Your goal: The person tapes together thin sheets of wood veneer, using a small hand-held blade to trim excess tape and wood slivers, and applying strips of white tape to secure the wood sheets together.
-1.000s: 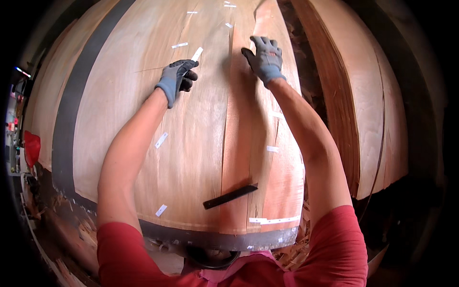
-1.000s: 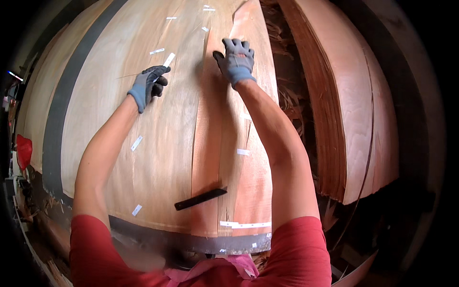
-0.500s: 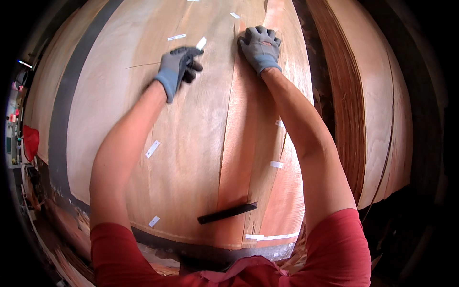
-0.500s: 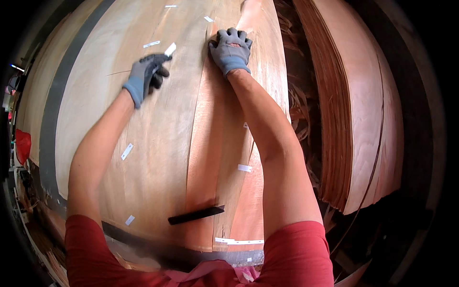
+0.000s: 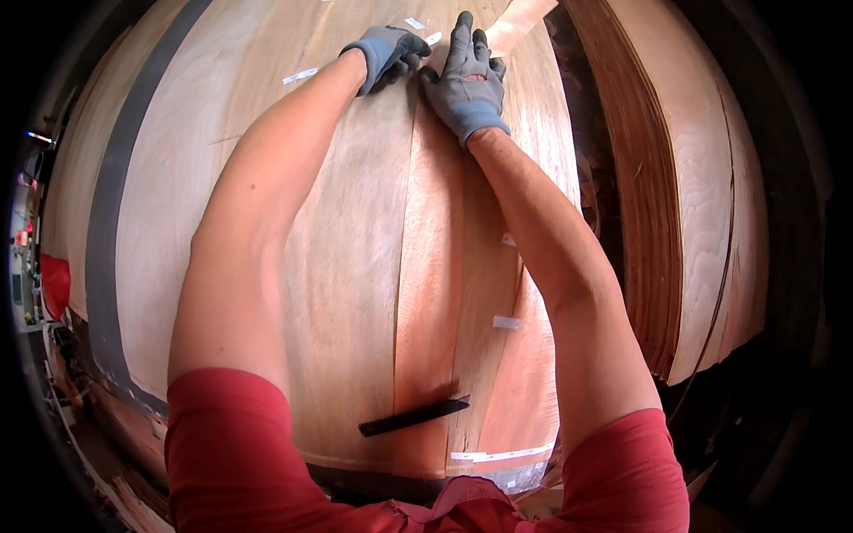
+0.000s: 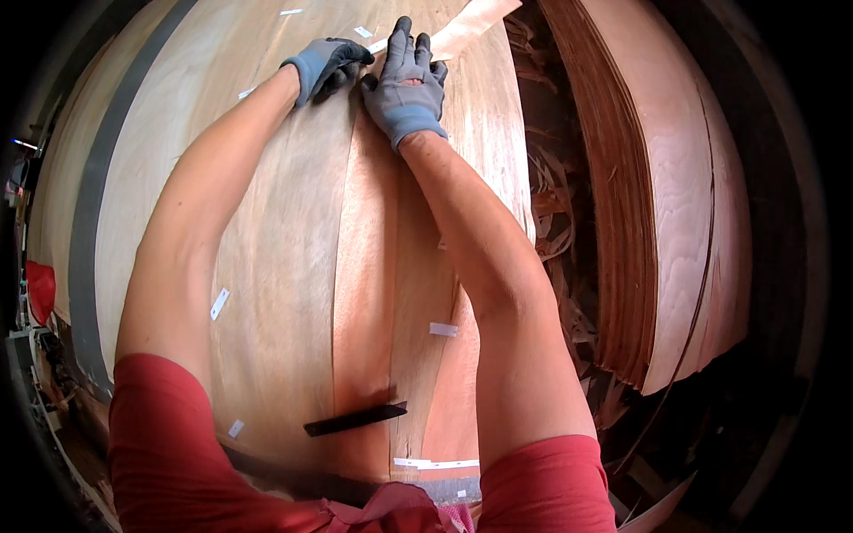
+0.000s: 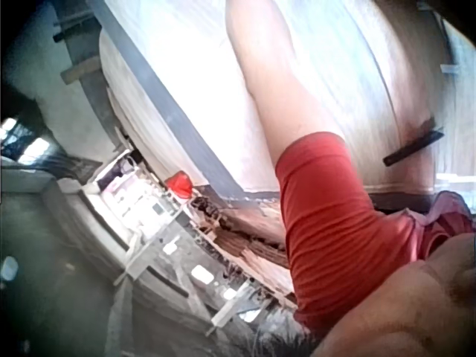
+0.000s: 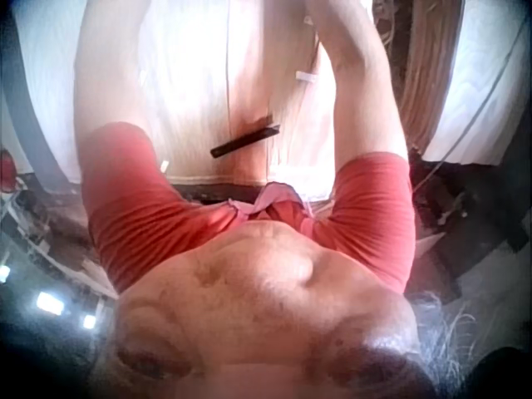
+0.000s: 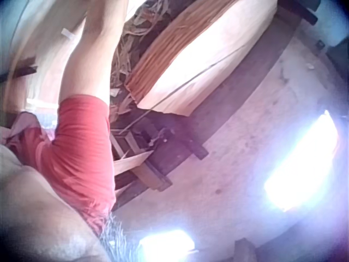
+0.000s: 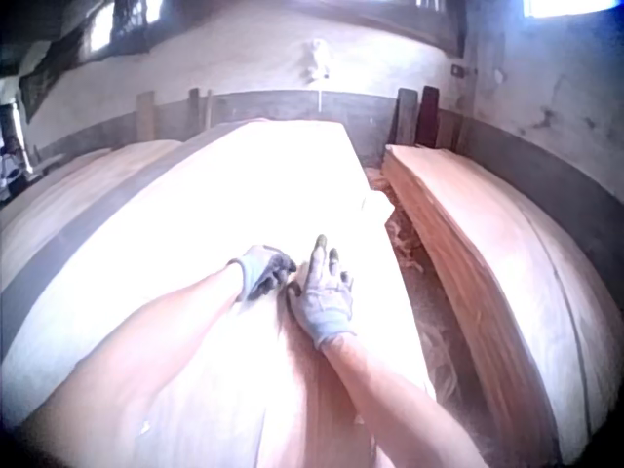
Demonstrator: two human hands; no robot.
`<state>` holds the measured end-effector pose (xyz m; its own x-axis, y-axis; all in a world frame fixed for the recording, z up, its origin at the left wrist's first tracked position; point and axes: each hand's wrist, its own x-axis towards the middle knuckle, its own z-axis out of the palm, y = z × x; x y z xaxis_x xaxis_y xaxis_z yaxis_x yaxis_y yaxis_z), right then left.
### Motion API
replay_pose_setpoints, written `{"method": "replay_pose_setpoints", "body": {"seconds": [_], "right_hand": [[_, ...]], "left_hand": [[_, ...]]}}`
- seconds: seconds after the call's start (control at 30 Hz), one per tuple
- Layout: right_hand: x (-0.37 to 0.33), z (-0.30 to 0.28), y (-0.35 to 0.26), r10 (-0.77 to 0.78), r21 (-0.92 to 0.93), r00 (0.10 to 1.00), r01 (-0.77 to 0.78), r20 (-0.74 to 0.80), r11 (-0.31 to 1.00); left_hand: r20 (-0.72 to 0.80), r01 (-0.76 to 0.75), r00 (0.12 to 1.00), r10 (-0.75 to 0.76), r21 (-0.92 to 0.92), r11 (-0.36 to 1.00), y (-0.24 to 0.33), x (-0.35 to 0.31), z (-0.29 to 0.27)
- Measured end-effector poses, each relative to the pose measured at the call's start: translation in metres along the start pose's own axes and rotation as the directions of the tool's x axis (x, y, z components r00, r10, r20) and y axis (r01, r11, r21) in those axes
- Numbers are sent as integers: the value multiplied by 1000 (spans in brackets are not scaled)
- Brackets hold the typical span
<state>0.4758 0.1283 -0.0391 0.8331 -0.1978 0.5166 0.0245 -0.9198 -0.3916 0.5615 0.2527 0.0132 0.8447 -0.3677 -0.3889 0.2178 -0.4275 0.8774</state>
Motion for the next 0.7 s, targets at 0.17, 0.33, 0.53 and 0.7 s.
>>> {"method": "replay_pose_setpoints", "body": {"seconds": [0.17,0.33,0.53,0.7], "right_hand": [[2,6,-3,-31,25,999,31,6,999],[3,3,-2,4,8,994,-5,105,1000],[4,0,-6,8,-40,991,-3,131,999],[3,1,-5,1,-56,992,6,123,998]], "left_hand": [[-15,66,998,-65,66,996,0,14,1],[12,85,996,-86,68,994,4,10,3],[34,30,999,-32,53,998,2,1,-18],[3,117,993,-117,4,993,-12,-16,-16]]}}
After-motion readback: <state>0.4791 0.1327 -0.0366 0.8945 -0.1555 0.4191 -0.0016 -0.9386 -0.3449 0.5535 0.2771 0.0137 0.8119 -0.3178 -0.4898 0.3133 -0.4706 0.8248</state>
